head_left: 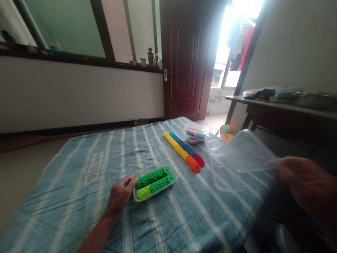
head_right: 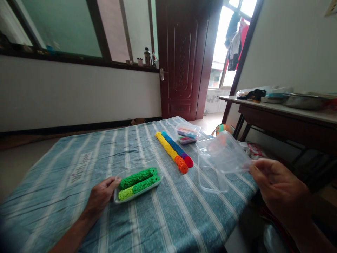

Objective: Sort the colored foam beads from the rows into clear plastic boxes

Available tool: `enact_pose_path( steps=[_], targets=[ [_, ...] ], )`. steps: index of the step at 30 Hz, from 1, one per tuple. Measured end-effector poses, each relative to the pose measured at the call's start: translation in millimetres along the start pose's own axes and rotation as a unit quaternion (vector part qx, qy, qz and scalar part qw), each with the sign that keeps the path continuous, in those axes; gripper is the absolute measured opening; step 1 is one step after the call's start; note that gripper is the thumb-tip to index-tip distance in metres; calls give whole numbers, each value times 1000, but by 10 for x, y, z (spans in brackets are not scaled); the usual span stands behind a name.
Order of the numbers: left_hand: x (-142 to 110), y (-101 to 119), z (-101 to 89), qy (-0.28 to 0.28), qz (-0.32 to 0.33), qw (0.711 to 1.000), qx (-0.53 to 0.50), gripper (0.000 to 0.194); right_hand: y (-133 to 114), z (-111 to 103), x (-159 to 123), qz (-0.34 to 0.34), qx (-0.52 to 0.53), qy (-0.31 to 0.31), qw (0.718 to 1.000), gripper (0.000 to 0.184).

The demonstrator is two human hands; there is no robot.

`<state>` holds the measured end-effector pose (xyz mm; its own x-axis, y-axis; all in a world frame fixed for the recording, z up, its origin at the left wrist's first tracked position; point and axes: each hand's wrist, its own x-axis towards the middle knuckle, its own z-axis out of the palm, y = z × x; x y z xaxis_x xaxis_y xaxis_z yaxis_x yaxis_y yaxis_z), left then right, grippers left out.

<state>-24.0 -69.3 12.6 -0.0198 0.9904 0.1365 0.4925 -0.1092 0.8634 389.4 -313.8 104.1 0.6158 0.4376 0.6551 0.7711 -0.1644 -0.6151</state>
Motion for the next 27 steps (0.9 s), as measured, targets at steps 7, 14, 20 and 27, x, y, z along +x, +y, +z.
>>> enact_pose_path(
  steps=[7,14,20,27],
  targets=[
    [-56,-44,29,-10,21,1000,-9,37,-600,828,-65,90,368,-103,920,20],
    [-57,-67,37,-4,25,1000,9,39,-892,1209,-395,56,410,-206,887,18],
    [-106,176,-91,121,66,987,79,37,-1111,1167,-628,-3,427,-250,869,13],
    [-333,541,-21,-46,34,988,-141,49,-1321,1142,-719,22,500,-308,809,18]
  ],
)
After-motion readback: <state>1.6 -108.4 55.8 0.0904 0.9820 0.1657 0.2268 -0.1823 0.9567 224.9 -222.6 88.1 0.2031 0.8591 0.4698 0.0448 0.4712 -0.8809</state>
